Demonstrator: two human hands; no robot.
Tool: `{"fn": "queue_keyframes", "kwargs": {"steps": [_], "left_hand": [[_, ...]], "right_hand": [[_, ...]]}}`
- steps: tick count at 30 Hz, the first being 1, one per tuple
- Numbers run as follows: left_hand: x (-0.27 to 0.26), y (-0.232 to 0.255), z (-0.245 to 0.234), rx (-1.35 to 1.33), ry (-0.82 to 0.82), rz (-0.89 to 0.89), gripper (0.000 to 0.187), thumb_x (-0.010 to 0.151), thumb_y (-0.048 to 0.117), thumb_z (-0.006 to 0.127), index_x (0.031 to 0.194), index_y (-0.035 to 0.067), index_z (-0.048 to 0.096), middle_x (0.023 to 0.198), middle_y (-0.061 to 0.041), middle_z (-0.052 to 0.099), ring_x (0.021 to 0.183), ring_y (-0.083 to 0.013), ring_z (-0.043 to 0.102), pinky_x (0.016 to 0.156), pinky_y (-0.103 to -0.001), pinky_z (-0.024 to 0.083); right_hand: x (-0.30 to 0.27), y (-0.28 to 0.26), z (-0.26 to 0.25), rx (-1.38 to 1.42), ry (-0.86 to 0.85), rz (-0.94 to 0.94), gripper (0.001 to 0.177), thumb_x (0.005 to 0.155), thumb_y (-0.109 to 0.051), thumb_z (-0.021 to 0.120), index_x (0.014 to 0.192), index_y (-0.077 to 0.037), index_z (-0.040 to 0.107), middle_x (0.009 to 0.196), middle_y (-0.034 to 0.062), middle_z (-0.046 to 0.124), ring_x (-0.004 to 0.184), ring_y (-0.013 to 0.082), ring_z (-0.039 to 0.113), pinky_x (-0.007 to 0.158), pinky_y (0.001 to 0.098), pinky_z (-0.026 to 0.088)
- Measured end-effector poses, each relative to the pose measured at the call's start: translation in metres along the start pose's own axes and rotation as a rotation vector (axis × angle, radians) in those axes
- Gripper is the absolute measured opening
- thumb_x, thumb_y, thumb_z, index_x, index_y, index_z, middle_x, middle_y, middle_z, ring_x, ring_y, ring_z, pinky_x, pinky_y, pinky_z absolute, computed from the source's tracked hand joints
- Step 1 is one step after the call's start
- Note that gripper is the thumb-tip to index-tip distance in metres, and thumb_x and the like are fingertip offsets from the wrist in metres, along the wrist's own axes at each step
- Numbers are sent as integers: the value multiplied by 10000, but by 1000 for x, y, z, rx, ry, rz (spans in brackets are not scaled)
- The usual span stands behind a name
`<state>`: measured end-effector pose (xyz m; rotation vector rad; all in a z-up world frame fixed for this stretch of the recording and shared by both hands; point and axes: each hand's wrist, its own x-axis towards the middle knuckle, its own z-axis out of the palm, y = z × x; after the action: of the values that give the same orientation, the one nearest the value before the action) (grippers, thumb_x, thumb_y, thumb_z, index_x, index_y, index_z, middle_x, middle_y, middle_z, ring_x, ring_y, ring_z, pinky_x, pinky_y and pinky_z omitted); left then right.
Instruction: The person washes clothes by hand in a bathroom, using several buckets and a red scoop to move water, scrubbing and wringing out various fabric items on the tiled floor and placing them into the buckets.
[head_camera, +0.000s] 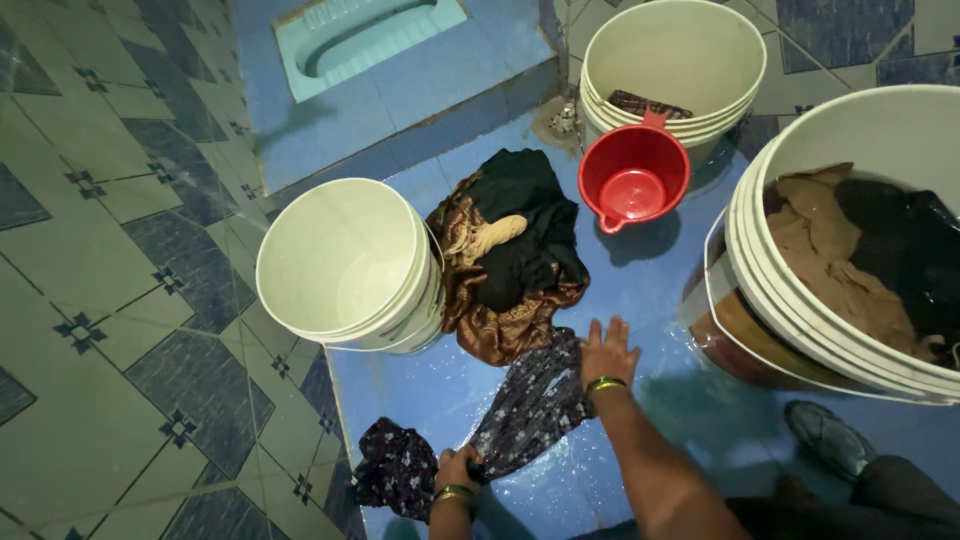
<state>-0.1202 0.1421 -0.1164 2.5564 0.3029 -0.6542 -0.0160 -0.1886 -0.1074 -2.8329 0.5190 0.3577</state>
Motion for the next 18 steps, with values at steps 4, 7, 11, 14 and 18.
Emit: {"fn": "queue_keyframes", "kwargs": {"steps": [4,7,11,14,18], "left_hand": [[8,5,-3,41,-48,-9,347,697,74,804,941,271,654,1127,-103,590,1089,-394,651,955,-430,550],[7,7,3,34,-63,-44,363,696,102,831,969,274,663,1106,-108,586,1070,-372,656,944,-417,554],[4,3,9,-5,51,-18,198,762,145,800,901,228,685,1036,-116,603,949,-355,690,877,-396,575],[5,2,9,-44,71,43,261,713,33,727,855,250,708,1005,-90,622,941,-321,711,855,-379,586],[8,10,4,-13,46,-3,173,786,170,810,870,265,692,1027,-112,584,955,-372,667,860,-422,555]], "right_hand": [[-52,-43,19,-213,-16,-254,701,1028,-475,482,1591,-72,374,1687,211,183,1571,378,164,1194,561,294],[-136,-105,29,-419,-241,-857,710,1005,-452,557,1567,-90,320,1684,156,129,1539,385,99,1148,695,197],[-132,-101,-12,-301,-335,-1057,716,964,-389,546,1605,-199,290,1709,168,104,1545,352,63,1125,725,128],[-72,-59,-57,-562,-338,-677,549,1018,-267,430,1558,-339,366,1777,-30,88,1599,405,131,1119,702,299],[-26,-8,-85,-302,-260,-191,600,1065,-470,330,1616,-276,195,1706,117,56,1567,313,69,1196,684,145]]}}
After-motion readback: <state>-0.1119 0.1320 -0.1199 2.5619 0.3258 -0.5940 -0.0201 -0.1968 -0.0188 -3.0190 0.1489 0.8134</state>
